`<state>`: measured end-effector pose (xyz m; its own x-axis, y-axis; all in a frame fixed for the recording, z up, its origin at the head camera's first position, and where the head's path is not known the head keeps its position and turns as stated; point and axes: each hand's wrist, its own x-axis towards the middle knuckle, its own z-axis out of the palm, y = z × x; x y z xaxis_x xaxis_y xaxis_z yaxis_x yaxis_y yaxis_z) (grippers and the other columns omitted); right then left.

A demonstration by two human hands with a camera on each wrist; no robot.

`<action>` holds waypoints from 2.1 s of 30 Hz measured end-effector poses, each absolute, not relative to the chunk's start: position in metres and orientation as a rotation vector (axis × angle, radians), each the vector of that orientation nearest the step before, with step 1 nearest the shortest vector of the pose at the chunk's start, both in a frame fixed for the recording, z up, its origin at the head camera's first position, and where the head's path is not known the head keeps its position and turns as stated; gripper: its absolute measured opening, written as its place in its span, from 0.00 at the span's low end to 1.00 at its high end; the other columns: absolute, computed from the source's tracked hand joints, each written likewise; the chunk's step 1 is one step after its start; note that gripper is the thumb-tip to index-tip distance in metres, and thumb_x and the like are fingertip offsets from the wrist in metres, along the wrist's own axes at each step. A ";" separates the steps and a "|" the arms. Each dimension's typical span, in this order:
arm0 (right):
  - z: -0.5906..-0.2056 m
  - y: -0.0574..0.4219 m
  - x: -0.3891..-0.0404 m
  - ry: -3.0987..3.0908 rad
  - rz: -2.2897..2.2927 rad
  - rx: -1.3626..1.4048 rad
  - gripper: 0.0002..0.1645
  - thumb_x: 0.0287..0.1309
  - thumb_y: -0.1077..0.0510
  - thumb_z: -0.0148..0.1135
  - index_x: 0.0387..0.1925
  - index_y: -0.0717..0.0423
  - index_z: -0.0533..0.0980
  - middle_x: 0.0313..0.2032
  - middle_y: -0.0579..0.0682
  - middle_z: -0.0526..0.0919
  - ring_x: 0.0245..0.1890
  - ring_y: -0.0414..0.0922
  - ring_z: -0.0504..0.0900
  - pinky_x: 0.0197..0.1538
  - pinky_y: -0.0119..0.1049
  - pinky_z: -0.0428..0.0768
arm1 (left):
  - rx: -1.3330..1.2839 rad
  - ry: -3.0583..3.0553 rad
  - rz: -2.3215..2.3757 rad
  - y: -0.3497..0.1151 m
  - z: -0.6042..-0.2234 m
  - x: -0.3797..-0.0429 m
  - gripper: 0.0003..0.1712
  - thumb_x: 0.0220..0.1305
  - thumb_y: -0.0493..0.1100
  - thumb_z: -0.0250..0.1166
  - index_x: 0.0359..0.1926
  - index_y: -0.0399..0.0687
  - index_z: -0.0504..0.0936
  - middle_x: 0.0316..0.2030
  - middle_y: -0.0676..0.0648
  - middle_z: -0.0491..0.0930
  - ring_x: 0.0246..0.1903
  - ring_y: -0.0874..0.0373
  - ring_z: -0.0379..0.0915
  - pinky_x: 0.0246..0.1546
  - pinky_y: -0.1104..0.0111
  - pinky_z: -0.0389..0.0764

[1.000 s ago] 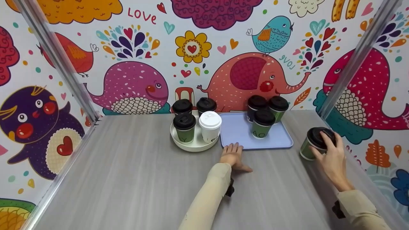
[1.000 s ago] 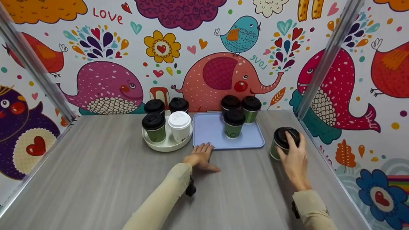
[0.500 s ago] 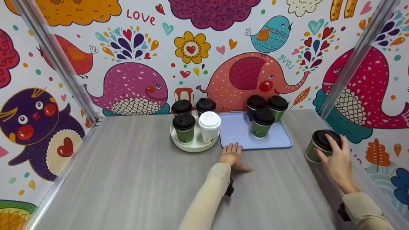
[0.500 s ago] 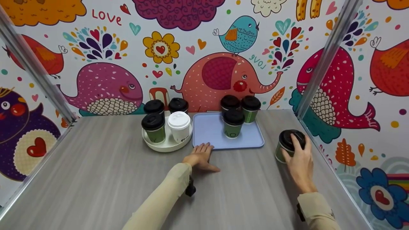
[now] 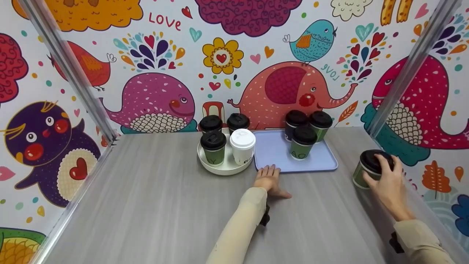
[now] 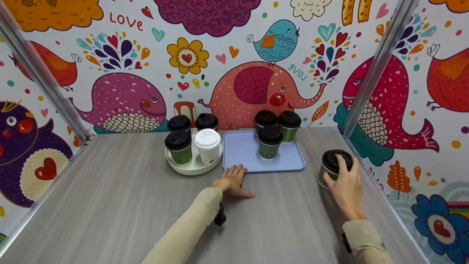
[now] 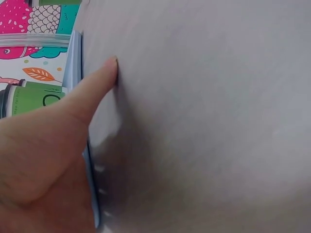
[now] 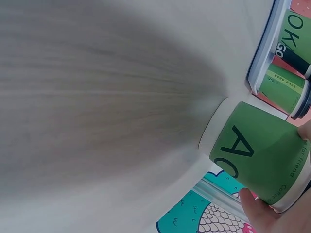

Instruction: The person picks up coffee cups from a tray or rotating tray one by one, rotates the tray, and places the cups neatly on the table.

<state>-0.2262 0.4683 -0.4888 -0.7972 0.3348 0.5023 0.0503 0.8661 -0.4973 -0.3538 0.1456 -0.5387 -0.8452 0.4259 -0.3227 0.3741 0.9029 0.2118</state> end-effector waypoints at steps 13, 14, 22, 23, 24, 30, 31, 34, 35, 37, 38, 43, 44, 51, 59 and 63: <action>-0.492 0.456 -0.227 -2.300 0.502 -0.174 0.56 0.51 0.46 0.72 0.77 0.54 0.58 0.78 0.72 0.54 0.75 0.75 0.55 0.73 0.79 0.54 | 0.585 2.696 0.153 0.147 -0.538 -0.355 0.67 0.51 0.81 0.67 0.83 0.61 0.50 0.84 0.52 0.46 0.84 0.53 0.41 0.85 0.60 0.45; -0.492 0.449 -0.229 -2.271 0.467 -0.105 0.53 0.53 0.42 0.70 0.75 0.57 0.61 0.77 0.73 0.55 0.75 0.76 0.55 0.74 0.79 0.53 | 0.585 2.697 0.148 0.146 -0.538 -0.356 0.67 0.51 0.81 0.67 0.83 0.61 0.50 0.84 0.52 0.45 0.84 0.53 0.41 0.85 0.60 0.44; -0.493 0.383 -0.256 -2.200 0.339 0.319 0.45 0.54 0.40 0.63 0.64 0.66 0.71 0.67 0.78 0.68 0.68 0.79 0.62 0.70 0.77 0.58 | 0.570 2.714 0.179 0.144 -0.537 -0.354 0.66 0.51 0.80 0.68 0.83 0.62 0.50 0.84 0.53 0.45 0.84 0.54 0.41 0.85 0.60 0.43; -0.494 0.376 -0.260 -2.197 0.348 0.341 0.44 0.51 0.43 0.65 0.64 0.66 0.71 0.65 0.78 0.69 0.67 0.78 0.63 0.69 0.76 0.60 | 0.571 2.717 0.174 0.145 -0.537 -0.353 0.66 0.51 0.81 0.68 0.83 0.62 0.49 0.84 0.53 0.45 0.84 0.54 0.41 0.85 0.60 0.43; -0.495 0.370 -0.263 -2.191 0.361 0.356 0.44 0.49 0.45 0.68 0.64 0.66 0.72 0.64 0.78 0.70 0.66 0.78 0.64 0.68 0.75 0.61 | 0.570 2.721 0.169 0.145 -0.537 -0.352 0.66 0.51 0.81 0.68 0.83 0.63 0.49 0.84 0.53 0.45 0.84 0.54 0.40 0.85 0.60 0.43; -0.499 0.345 -0.285 -2.249 0.459 0.289 0.46 0.46 0.52 0.76 0.65 0.66 0.71 0.64 0.78 0.71 0.64 0.76 0.68 0.65 0.72 0.68 | 0.559 2.733 0.165 0.147 -0.534 -0.348 0.66 0.51 0.81 0.68 0.83 0.64 0.49 0.84 0.55 0.44 0.84 0.57 0.40 0.85 0.62 0.43; -0.498 0.343 -0.289 -2.273 0.474 0.268 0.47 0.46 0.52 0.77 0.66 0.66 0.70 0.65 0.79 0.70 0.64 0.76 0.68 0.64 0.72 0.69 | 0.556 2.731 0.164 0.147 -0.533 -0.348 0.66 0.51 0.81 0.68 0.83 0.64 0.49 0.84 0.56 0.44 0.84 0.57 0.39 0.85 0.62 0.43; -0.495 0.338 -0.299 -2.349 0.521 0.212 0.48 0.48 0.53 0.78 0.68 0.65 0.68 0.67 0.79 0.67 0.66 0.76 0.66 0.64 0.75 0.68 | 0.555 2.729 0.156 0.146 -0.531 -0.347 0.66 0.51 0.81 0.67 0.83 0.65 0.48 0.84 0.56 0.44 0.84 0.57 0.39 0.85 0.62 0.43; -0.493 0.337 -0.303 -2.374 0.535 0.191 0.49 0.49 0.53 0.78 0.70 0.65 0.67 0.68 0.79 0.66 0.67 0.76 0.66 0.64 0.76 0.67 | 0.558 2.728 0.151 0.146 -0.531 -0.348 0.66 0.51 0.81 0.67 0.83 0.65 0.48 0.84 0.56 0.44 0.84 0.57 0.39 0.85 0.62 0.43; -0.487 0.335 -0.310 -2.411 0.558 0.156 0.50 0.50 0.53 0.78 0.72 0.63 0.65 0.70 0.78 0.64 0.69 0.75 0.64 0.65 0.77 0.67 | 0.565 2.731 0.148 0.146 -0.530 -0.348 0.66 0.51 0.82 0.66 0.83 0.65 0.48 0.84 0.55 0.44 0.84 0.57 0.39 0.85 0.62 0.43; -0.484 0.334 -0.315 -2.426 0.572 0.140 0.51 0.51 0.52 0.77 0.72 0.63 0.64 0.71 0.77 0.62 0.70 0.75 0.63 0.65 0.78 0.66 | 0.568 2.736 0.146 0.146 -0.530 -0.348 0.66 0.51 0.82 0.66 0.83 0.65 0.48 0.84 0.55 0.44 0.84 0.57 0.40 0.85 0.62 0.43; -0.471 0.330 -0.336 -2.492 0.626 0.103 0.52 0.55 0.49 0.75 0.75 0.61 0.61 0.74 0.78 0.56 0.73 0.77 0.57 0.70 0.77 0.62 | 0.567 2.744 0.130 0.146 -0.530 -0.350 0.65 0.51 0.82 0.66 0.83 0.66 0.48 0.84 0.56 0.45 0.84 0.57 0.40 0.84 0.62 0.44; -0.470 0.329 -0.340 -2.510 0.629 0.096 0.52 0.55 0.49 0.74 0.75 0.61 0.61 0.74 0.79 0.55 0.73 0.77 0.57 0.70 0.77 0.62 | 0.566 2.744 0.125 0.146 -0.530 -0.350 0.65 0.51 0.82 0.65 0.83 0.66 0.48 0.84 0.56 0.45 0.84 0.57 0.40 0.84 0.62 0.44; -0.471 0.325 -0.356 -2.650 0.550 0.055 0.53 0.57 0.48 0.74 0.77 0.59 0.58 0.76 0.77 0.50 0.75 0.76 0.54 0.71 0.75 0.63 | 0.565 2.762 0.105 0.148 -0.536 -0.346 0.65 0.50 0.84 0.65 0.82 0.69 0.50 0.84 0.59 0.46 0.83 0.59 0.42 0.84 0.63 0.46; -0.481 0.318 -0.368 -2.585 0.567 0.048 0.44 0.59 0.53 0.72 0.73 0.59 0.65 0.76 0.76 0.52 0.73 0.77 0.56 0.68 0.75 0.67 | 0.552 2.780 0.033 0.148 -0.535 -0.345 0.65 0.49 0.86 0.63 0.82 0.71 0.50 0.83 0.61 0.45 0.83 0.62 0.41 0.83 0.65 0.47; -0.485 0.316 -0.369 -2.552 0.588 0.038 0.39 0.61 0.57 0.72 0.70 0.59 0.68 0.74 0.75 0.57 0.72 0.76 0.58 0.63 0.75 0.70 | 0.544 2.776 0.028 0.145 -0.532 -0.344 0.65 0.49 0.86 0.63 0.82 0.72 0.49 0.83 0.61 0.45 0.83 0.63 0.41 0.83 0.66 0.46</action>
